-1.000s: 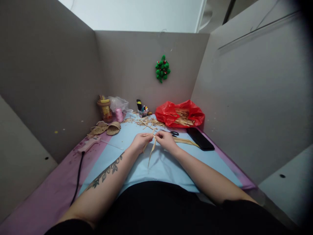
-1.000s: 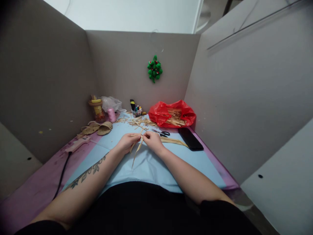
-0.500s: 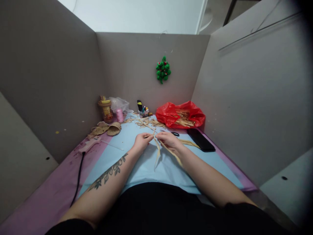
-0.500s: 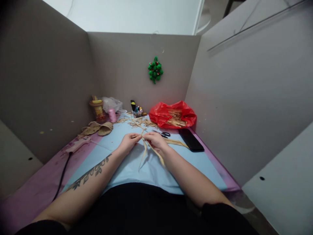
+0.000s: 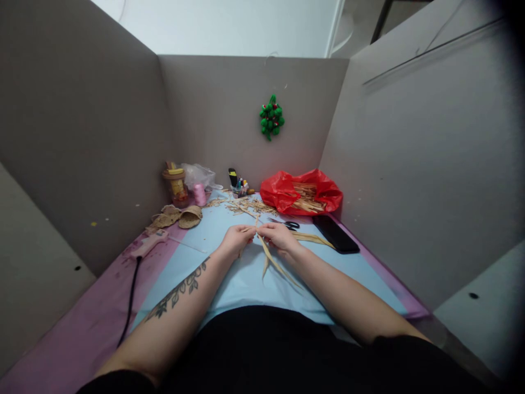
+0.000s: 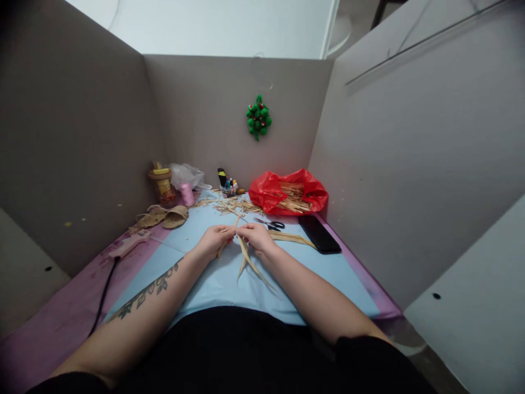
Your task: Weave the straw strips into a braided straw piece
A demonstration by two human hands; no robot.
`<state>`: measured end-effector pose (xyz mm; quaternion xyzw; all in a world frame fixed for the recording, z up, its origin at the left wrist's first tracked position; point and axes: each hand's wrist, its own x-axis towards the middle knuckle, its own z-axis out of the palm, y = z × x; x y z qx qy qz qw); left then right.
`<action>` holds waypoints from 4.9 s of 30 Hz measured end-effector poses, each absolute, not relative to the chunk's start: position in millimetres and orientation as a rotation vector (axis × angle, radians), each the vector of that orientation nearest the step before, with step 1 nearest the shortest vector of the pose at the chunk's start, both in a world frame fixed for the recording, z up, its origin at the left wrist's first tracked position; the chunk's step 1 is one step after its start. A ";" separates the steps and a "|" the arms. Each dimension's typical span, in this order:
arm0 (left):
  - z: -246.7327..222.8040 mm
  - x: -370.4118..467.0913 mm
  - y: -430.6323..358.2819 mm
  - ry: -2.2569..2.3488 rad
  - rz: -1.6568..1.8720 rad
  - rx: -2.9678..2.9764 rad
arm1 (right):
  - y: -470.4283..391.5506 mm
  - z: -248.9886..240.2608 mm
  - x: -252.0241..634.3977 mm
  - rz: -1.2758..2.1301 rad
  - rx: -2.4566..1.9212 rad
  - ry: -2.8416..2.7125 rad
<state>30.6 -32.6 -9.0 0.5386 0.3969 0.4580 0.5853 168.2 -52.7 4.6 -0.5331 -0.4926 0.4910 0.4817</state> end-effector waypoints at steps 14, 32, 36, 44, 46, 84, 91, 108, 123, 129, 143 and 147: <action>-10.1 28.1 -30.8 0.945 1.053 1.249 | -48.0 -3.2 169.4 0.932 -1.275 -1.407; -4.7 21.0 -25.0 0.970 1.063 1.325 | -42.8 0.1 180.4 1.326 -1.134 -1.342; -7.2 22.7 -24.1 1.026 1.033 1.352 | -36.8 -0.8 187.3 1.161 -1.211 -1.474; -8.8 27.4 -27.4 1.011 1.025 1.440 | -40.6 -5.5 173.3 1.335 -1.093 -1.321; -7.7 27.0 -28.4 1.001 1.014 1.408 | -41.0 -5.1 173.0 1.320 -1.120 -1.289; 3.6 11.5 -23.5 0.917 0.895 1.235 | -42.2 -4.0 172.9 1.417 -1.007 -1.363; 10.4 11.9 -28.3 0.942 0.853 1.157 | -44.7 -1.3 171.1 1.394 -1.030 -1.364; 2.3 13.3 -25.1 0.914 0.893 1.171 | -45.8 -1.4 171.5 1.392 -1.025 -1.382; 2.0 15.6 -27.2 1.191 1.115 1.793 | -39.3 -9.1 171.7 1.223 -1.084 -1.417; -0.6 21.8 -41.7 1.256 1.128 2.082 | -40.8 -10.6 169.1 1.275 -1.164 -1.285; 4.3 25.1 -57.8 1.137 1.081 2.350 | -45.3 5.8 184.6 1.525 -1.015 -1.209; 10.6 24.9 -60.3 1.065 1.030 2.259 | -43.4 4.0 187.9 1.495 -1.008 -1.236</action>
